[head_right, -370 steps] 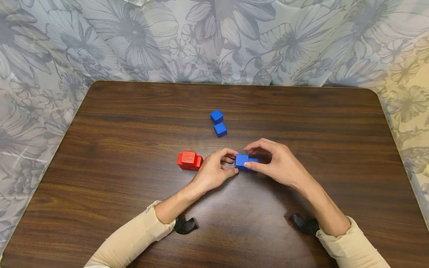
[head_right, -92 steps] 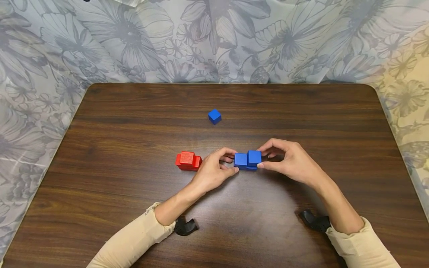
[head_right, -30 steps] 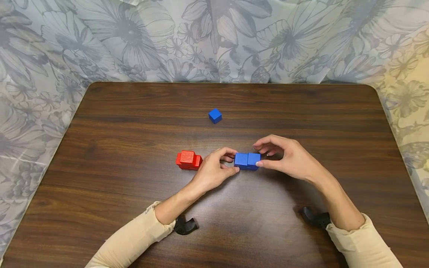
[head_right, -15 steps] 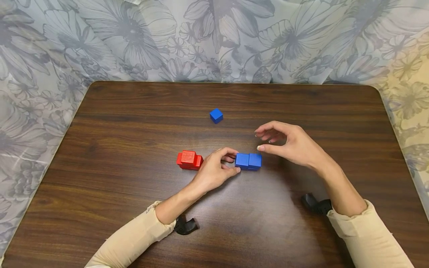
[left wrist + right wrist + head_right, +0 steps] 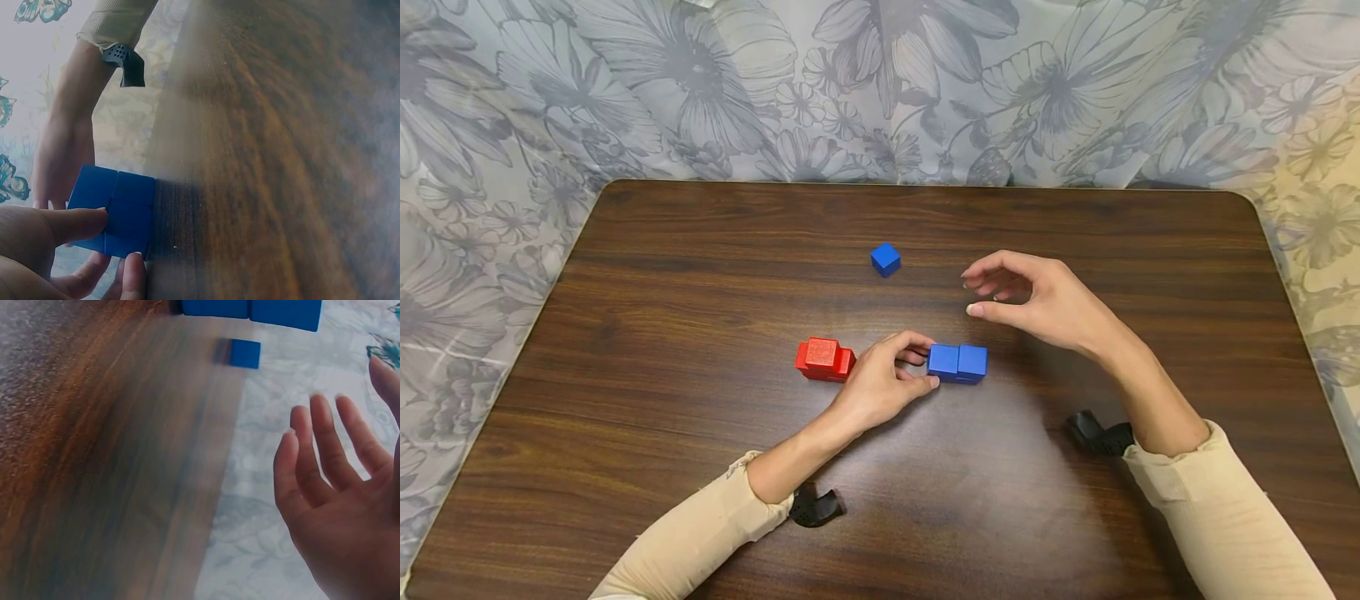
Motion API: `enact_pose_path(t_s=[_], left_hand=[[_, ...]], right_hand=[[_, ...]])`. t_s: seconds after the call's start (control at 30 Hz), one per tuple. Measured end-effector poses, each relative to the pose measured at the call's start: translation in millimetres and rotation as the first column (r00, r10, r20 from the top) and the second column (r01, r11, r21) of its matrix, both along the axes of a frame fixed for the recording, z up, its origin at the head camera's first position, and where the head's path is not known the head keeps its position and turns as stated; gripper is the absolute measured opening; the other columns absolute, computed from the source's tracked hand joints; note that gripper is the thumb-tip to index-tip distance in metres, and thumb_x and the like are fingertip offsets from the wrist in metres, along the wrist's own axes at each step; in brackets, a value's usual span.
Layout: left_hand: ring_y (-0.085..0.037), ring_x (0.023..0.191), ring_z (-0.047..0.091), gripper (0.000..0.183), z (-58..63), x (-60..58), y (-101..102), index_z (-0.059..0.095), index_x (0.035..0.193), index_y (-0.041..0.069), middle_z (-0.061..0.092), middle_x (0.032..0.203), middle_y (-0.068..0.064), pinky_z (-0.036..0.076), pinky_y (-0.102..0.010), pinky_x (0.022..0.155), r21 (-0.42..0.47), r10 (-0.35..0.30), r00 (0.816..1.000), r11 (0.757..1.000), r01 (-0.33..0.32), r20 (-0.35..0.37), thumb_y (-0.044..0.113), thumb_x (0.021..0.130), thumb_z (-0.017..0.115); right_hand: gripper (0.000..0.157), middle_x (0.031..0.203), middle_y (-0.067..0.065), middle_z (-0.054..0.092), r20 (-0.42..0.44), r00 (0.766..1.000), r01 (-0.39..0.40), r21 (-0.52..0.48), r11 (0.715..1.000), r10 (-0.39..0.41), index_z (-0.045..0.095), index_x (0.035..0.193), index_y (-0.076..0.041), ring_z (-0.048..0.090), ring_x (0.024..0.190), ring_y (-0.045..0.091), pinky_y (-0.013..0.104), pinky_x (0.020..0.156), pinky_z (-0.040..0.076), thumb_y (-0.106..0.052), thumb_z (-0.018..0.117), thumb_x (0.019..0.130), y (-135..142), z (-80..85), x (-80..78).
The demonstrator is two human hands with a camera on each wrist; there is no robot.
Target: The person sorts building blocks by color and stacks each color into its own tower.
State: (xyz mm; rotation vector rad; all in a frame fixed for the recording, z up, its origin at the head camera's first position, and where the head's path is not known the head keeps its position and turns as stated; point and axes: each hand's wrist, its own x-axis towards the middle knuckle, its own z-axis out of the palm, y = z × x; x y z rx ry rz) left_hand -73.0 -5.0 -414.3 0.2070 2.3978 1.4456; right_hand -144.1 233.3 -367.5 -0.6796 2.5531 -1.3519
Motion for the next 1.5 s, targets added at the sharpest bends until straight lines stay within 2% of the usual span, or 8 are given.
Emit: enact_pose_path(t_s=[0.33,0.43,0.73,0.93,1.13,1.37,1.5], left_hand=[[-0.004,0.08,0.063,0.039,-0.6,-0.4,-3,0.068,0.12,0.016,0.065,0.107,0.0,0.05,-0.021,0.072,-0.002,0.002,1.0,1.0,-0.002,0.0,0.015,0.083,0.081],[-0.005,0.08,0.063,0.04,-1.3,-0.2,-4,0.068,0.12,0.016,0.065,0.107,0.0,0.05,-0.021,0.071,-0.004,0.004,1.0,1.0,-0.004,-0.004,0.015,0.083,0.081],[-0.003,0.078,0.06,0.039,-4.7,1.2,0,0.068,0.12,0.017,0.064,0.108,0.001,0.05,-0.02,0.072,0.018,0.003,1.0,1.0,-0.003,0.008,0.017,0.084,0.081],[-0.004,0.077,0.061,0.039,-3.5,1.7,-1,0.068,0.12,0.016,0.064,0.108,0.0,0.05,-0.021,0.072,0.017,-0.002,1.0,1.0,0.002,0.007,0.016,0.084,0.081],[-0.004,0.078,0.061,0.038,-2.8,1.0,-1,0.068,0.119,0.016,0.064,0.108,0.0,0.05,-0.02,0.072,0.018,-0.001,1.0,1.0,0.001,-0.003,0.016,0.083,0.081],[-0.004,0.078,0.061,0.039,-1.9,-0.3,0,0.068,0.12,0.016,0.065,0.108,0.0,0.049,-0.019,0.072,0.008,0.006,1.0,1.0,-0.006,-0.001,0.016,0.083,0.081],[-0.003,0.078,0.06,0.039,-2.0,-0.2,1,0.068,0.12,0.017,0.064,0.108,0.0,0.049,-0.019,0.071,0.006,0.006,1.0,1.0,-0.006,0.003,0.016,0.083,0.081]], right_hand=[[0.042,0.111,0.005,0.069,0.007,1.0,0.023,-0.035,0.999,-0.023,0.067,0.121,-0.011,0.065,0.095,0.018,0.018,0.08,0.049,-0.005,0.081,0.082,-9,-3.4,-16.4],[0.042,0.113,0.008,0.069,0.021,0.999,0.029,-0.039,0.999,-0.028,0.066,0.122,-0.011,0.065,0.096,0.02,0.019,0.08,0.05,-0.007,0.081,0.083,-12,-1.8,-22.2],[0.047,0.12,0.007,0.067,0.004,1.0,-0.016,-0.053,0.998,0.016,0.065,0.128,-0.014,0.063,0.1,0.021,0.018,0.079,0.049,-0.006,0.079,0.084,-21,-4.7,-43.0],[0.049,0.124,0.005,0.065,0.044,0.999,-0.006,-0.054,0.999,0.008,0.063,0.131,-0.013,0.063,0.102,0.022,0.019,0.078,0.05,-0.01,0.079,0.085,-27,-6.8,-51.1],[0.047,0.122,0.002,0.066,0.032,0.999,-0.011,-0.033,0.999,0.012,0.064,0.13,-0.015,0.063,0.099,0.02,0.02,0.075,0.05,-0.012,0.079,0.086,-33,-4.8,-60.3],[0.041,0.122,0.009,0.067,0.025,0.997,-0.068,-0.061,0.996,0.07,0.065,0.127,-0.01,0.065,0.1,0.025,0.02,0.075,0.051,-0.008,0.076,0.088,-40,-10.1,-76.4],[0.04,0.121,0.013,0.067,0.03,0.997,-0.074,-0.048,0.996,0.075,0.065,0.126,-0.009,0.066,0.1,0.022,0.02,0.074,0.051,-0.011,0.076,0.088,-43,-15.0,-82.7]])
